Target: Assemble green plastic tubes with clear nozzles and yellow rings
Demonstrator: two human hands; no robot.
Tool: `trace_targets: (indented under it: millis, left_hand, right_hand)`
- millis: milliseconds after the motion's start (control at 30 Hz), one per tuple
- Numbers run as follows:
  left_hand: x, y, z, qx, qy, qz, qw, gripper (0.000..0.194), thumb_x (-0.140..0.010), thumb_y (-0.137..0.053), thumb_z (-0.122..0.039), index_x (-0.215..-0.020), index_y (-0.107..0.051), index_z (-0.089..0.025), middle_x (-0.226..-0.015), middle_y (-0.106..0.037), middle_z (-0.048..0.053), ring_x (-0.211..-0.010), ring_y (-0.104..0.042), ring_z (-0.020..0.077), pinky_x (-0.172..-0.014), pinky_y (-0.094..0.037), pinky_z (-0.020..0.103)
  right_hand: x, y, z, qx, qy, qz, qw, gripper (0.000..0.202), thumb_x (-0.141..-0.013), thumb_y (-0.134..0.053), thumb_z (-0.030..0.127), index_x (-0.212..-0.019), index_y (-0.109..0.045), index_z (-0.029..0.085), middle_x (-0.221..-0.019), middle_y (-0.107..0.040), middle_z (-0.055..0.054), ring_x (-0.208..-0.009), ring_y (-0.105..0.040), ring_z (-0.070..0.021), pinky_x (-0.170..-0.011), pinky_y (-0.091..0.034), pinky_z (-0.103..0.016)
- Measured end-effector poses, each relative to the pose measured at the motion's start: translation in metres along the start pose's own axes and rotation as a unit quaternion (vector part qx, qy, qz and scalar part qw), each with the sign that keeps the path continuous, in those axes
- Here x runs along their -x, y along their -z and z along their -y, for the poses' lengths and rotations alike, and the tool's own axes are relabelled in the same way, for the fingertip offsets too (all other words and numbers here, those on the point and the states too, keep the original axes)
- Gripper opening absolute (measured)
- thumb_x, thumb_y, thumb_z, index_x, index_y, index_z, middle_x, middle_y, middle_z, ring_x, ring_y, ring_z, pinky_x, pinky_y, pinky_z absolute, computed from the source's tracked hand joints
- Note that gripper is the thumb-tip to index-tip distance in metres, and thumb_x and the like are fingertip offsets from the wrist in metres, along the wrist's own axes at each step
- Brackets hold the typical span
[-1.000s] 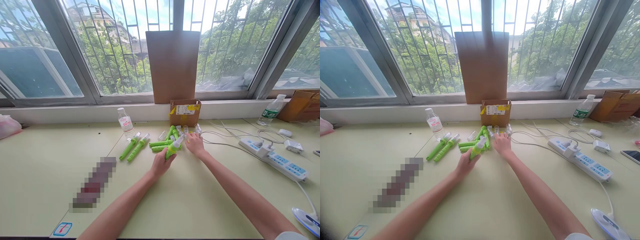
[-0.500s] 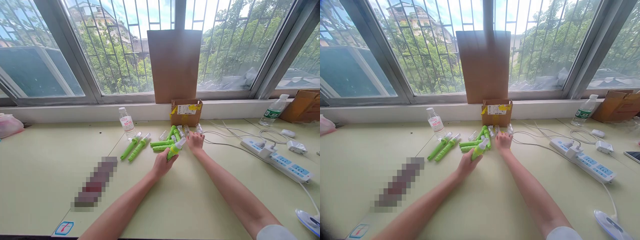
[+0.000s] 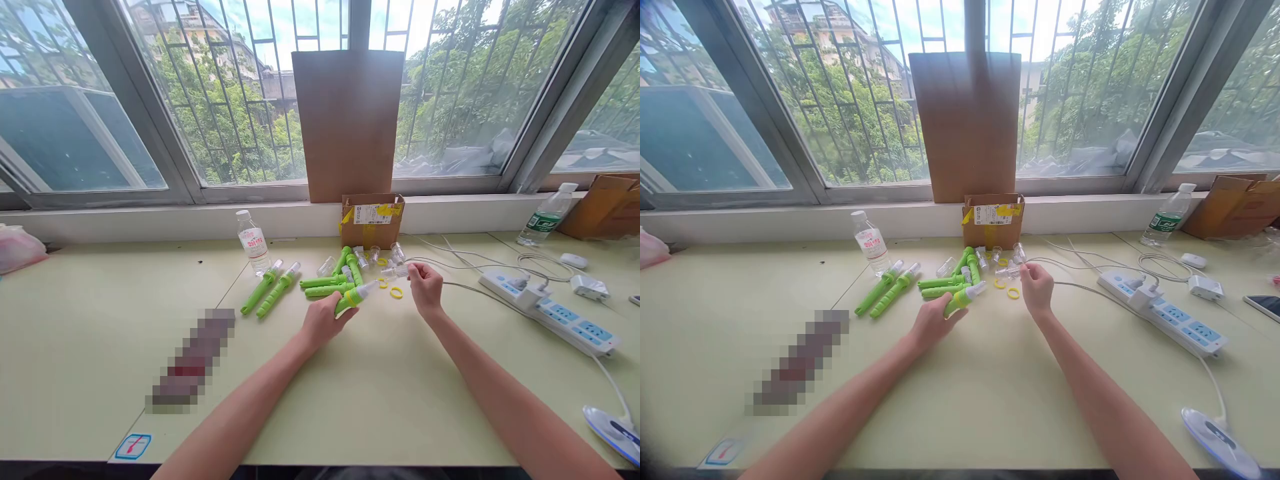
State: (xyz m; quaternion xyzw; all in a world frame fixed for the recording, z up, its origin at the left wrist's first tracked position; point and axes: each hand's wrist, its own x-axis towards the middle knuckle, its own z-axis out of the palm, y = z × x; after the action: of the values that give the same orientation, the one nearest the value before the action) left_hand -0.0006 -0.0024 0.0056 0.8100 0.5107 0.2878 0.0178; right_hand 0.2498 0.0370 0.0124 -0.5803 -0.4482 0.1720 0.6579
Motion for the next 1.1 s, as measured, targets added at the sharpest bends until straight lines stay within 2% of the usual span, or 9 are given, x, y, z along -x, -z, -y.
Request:
trace_targets:
  millis: [100,200,300,500,800,867,967,1067,1100]
  left_hand:
    - [-0.001,0.001,0.000,-0.052,-0.021,0.022,0.998,0.039,-0.084,-0.045,-0.057,-0.071,-0.045,-0.020,-0.058,-0.055,0.000,-0.052,-0.053,0.0158,-0.048,-0.027,0.025]
    - [-0.001,0.004,0.001,-0.081,-0.028,0.039,0.996,0.040,-0.084,-0.043,-0.058,-0.072,-0.047,-0.020,-0.058,-0.056,0.001,-0.051,-0.055,0.0164,-0.047,-0.026,0.025]
    - [-0.002,0.006,0.003,-0.087,-0.030,0.036,0.995,0.041,-0.085,-0.042,-0.058,-0.070,-0.047,-0.020,-0.057,-0.055,0.001,-0.050,-0.055,0.0167,-0.046,-0.025,0.026]
    - [-0.002,0.007,0.003,-0.089,-0.034,0.041,0.995,0.043,-0.085,-0.040,-0.059,-0.071,-0.048,-0.020,-0.058,-0.057,0.001,-0.051,-0.056,0.0172,-0.046,-0.026,0.025]
    - [-0.003,0.007,0.004,-0.100,-0.036,0.064,0.992,0.043,-0.086,-0.038,-0.060,-0.075,-0.050,-0.020,-0.062,-0.061,0.002,-0.054,-0.058,0.0190,-0.047,-0.027,0.025]
    - [-0.004,0.008,0.003,-0.102,-0.035,0.068,0.992,0.043,-0.086,-0.038,-0.060,-0.075,-0.050,-0.020,-0.063,-0.061,0.003,-0.055,-0.059,0.0190,-0.047,-0.028,0.025]
    - [-0.003,0.008,0.002,-0.106,-0.044,0.076,0.991,0.043,-0.086,-0.038,-0.059,-0.075,-0.051,-0.019,-0.066,-0.062,0.003,-0.057,-0.060,0.0190,-0.048,-0.028,0.025]
    - [-0.001,0.009,0.003,-0.118,-0.075,0.087,0.986,0.043,-0.083,-0.044,-0.059,-0.073,-0.052,-0.018,-0.068,-0.063,0.005,-0.060,-0.060,0.0196,-0.048,-0.029,0.025]
    - [0.000,0.009,0.003,-0.122,-0.086,0.090,0.985,0.042,-0.082,-0.046,-0.059,-0.073,-0.052,-0.018,-0.069,-0.063,0.005,-0.061,-0.060,0.0197,-0.048,-0.029,0.026]
  right_hand:
    - [0.008,0.007,-0.001,-0.117,-0.104,0.030,0.987,0.021,-0.071,-0.058,0.038,-0.064,-0.058,0.018,-0.048,-0.045,0.006,-0.042,-0.037,-0.0082,-0.040,-0.030,-0.022]
    - [0.022,0.003,-0.001,-0.181,-0.158,0.079,0.967,0.024,-0.070,-0.058,0.036,-0.055,-0.052,0.018,-0.047,-0.044,0.006,-0.039,-0.034,-0.0063,-0.038,-0.028,-0.022]
    - [0.031,-0.002,0.003,-0.187,-0.158,0.097,0.965,0.027,-0.070,-0.057,0.036,-0.052,-0.050,0.018,-0.048,-0.048,0.004,-0.038,-0.036,-0.0063,-0.037,-0.031,-0.022]
    - [0.029,0.003,0.009,-0.183,-0.133,0.082,0.971,0.016,-0.071,-0.058,0.034,-0.067,-0.059,0.019,-0.051,-0.046,0.005,-0.041,-0.038,-0.0072,-0.039,-0.034,-0.022]
    - [0.022,0.006,0.000,-0.156,-0.145,0.067,0.975,0.020,-0.073,-0.057,0.034,-0.061,-0.057,0.018,-0.051,-0.046,0.005,-0.041,-0.039,-0.0073,-0.041,-0.034,-0.023]
    - [0.024,0.005,0.000,-0.158,-0.141,0.081,0.974,0.019,-0.074,-0.055,0.034,-0.064,-0.057,0.018,-0.052,-0.046,0.005,-0.043,-0.040,-0.0076,-0.042,-0.035,-0.023]
    - [0.037,0.001,0.008,-0.142,-0.105,0.184,0.967,0.019,-0.076,-0.053,0.035,-0.077,-0.061,0.018,-0.053,-0.050,0.004,-0.045,-0.043,-0.0091,-0.043,-0.037,-0.023]
    - [0.057,-0.005,0.018,-0.074,-0.042,0.369,0.926,0.016,-0.075,-0.055,0.032,-0.081,-0.060,0.018,-0.057,-0.054,0.003,-0.049,-0.049,-0.0103,-0.047,-0.039,-0.022]
    - [0.062,-0.006,0.021,-0.057,-0.019,0.390,0.919,0.015,-0.075,-0.056,0.031,-0.082,-0.059,0.018,-0.059,-0.055,0.004,-0.050,-0.049,-0.0101,-0.049,-0.039,-0.022]
